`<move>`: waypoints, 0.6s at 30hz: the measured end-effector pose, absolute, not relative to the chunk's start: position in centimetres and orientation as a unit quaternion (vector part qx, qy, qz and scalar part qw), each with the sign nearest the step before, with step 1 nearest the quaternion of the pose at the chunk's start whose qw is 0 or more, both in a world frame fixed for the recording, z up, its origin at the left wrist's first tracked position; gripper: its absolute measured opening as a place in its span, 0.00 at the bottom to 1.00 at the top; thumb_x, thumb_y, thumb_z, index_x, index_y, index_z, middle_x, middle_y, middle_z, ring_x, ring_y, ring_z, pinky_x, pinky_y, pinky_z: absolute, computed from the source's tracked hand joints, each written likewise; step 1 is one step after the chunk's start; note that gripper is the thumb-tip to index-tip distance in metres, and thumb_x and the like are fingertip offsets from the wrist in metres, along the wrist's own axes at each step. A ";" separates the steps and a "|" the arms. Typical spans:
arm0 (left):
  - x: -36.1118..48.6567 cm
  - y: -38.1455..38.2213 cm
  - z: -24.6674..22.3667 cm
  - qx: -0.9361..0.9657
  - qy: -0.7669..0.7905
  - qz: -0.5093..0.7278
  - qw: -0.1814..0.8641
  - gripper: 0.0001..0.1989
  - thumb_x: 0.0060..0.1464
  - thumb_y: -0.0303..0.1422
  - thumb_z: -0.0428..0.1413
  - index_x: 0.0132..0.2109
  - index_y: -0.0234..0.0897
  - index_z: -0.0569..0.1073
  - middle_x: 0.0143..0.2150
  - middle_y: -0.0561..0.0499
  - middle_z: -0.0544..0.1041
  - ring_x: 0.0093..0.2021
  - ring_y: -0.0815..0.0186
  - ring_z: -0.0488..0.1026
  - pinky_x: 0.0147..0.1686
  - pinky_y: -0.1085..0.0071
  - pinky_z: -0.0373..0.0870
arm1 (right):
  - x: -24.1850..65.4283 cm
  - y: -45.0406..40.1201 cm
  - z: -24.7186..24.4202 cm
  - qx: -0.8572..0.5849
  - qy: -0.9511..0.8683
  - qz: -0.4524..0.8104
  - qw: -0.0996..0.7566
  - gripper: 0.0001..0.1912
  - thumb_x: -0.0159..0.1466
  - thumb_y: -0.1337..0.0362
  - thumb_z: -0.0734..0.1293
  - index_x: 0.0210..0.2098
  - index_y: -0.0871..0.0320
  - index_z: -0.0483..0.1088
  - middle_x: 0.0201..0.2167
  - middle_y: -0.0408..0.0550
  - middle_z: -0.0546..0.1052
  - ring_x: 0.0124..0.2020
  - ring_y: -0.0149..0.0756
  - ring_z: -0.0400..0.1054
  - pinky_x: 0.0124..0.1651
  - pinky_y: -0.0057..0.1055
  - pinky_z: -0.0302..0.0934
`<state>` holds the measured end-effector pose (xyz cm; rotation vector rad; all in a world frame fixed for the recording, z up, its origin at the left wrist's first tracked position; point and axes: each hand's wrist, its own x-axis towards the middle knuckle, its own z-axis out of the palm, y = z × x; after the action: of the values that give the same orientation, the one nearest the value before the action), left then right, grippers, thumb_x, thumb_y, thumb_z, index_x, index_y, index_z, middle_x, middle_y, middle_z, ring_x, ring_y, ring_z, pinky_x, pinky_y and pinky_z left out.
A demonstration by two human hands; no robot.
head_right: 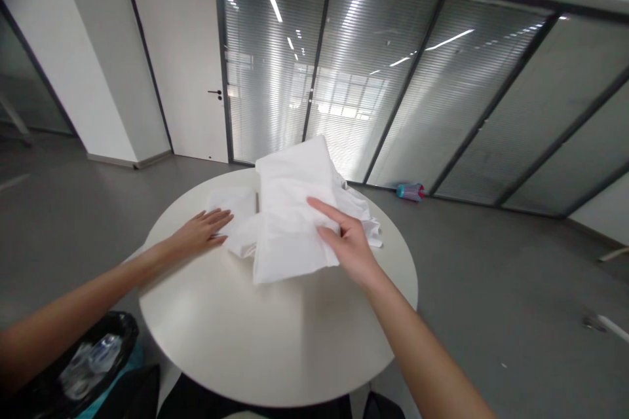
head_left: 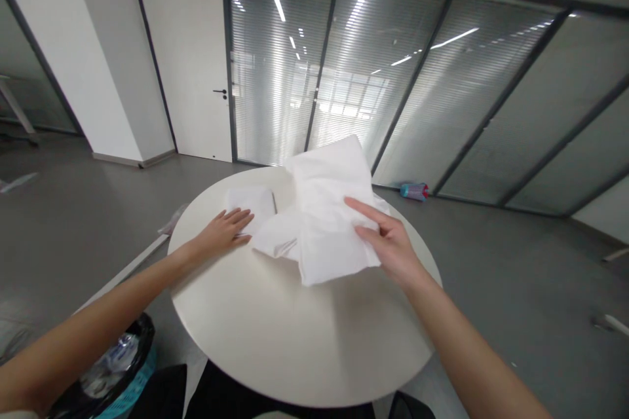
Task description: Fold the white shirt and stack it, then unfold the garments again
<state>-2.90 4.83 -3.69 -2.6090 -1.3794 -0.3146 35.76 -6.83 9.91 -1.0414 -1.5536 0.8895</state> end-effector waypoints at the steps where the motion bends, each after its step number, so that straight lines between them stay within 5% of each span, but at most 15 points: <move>1: -3.5 5.6 -3.6 -0.871 -0.472 -0.106 0.086 0.33 0.67 0.53 0.42 0.70 0.39 0.60 0.71 0.41 0.59 0.70 0.47 0.56 0.66 0.48 0.52 | 36.8 -7.8 9.5 -0.445 -0.641 0.378 0.499 0.25 0.58 0.59 0.71 0.56 0.50 0.74 0.59 0.45 0.74 0.52 0.45 0.73 0.46 0.34 0.70; 9: -5.1 9.6 -2.3 -0.851 -0.509 -0.108 0.075 0.27 0.65 0.42 0.47 0.68 0.40 0.64 0.70 0.41 0.62 0.71 0.46 0.53 0.66 0.42 0.45 | 46.2 -12.8 4.3 -0.576 -0.568 0.362 0.464 0.23 0.52 0.55 0.74 0.47 0.51 0.80 0.55 0.50 0.77 0.54 0.51 0.73 0.49 0.36 0.69; 13: 0.6 6.9 -1.9 -0.885 -0.421 -0.185 0.076 0.21 0.63 0.37 0.50 0.60 0.39 0.71 0.64 0.41 0.69 0.67 0.50 0.59 0.66 0.51 0.54 | 48.9 -13.8 1.9 -0.642 -0.562 0.349 0.387 0.27 0.53 0.52 0.71 0.51 0.54 0.79 0.55 0.52 0.77 0.47 0.54 0.76 0.45 0.43 0.72; 18: 8.2 0.7 0.0 -0.942 -0.232 -0.242 -0.004 0.15 0.65 0.33 0.49 0.56 0.40 0.73 0.58 0.43 0.73 0.62 0.55 0.65 0.62 0.56 0.62 | 48.7 -13.6 1.5 -0.632 -0.642 0.306 0.307 0.23 0.56 0.51 0.68 0.47 0.53 0.80 0.53 0.51 0.78 0.58 0.56 0.70 0.63 0.52 0.59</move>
<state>8.17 0.71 -0.01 -2.9671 -0.7295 -0.7622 48.74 -13.56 1.46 -1.6719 -1.6982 0.8103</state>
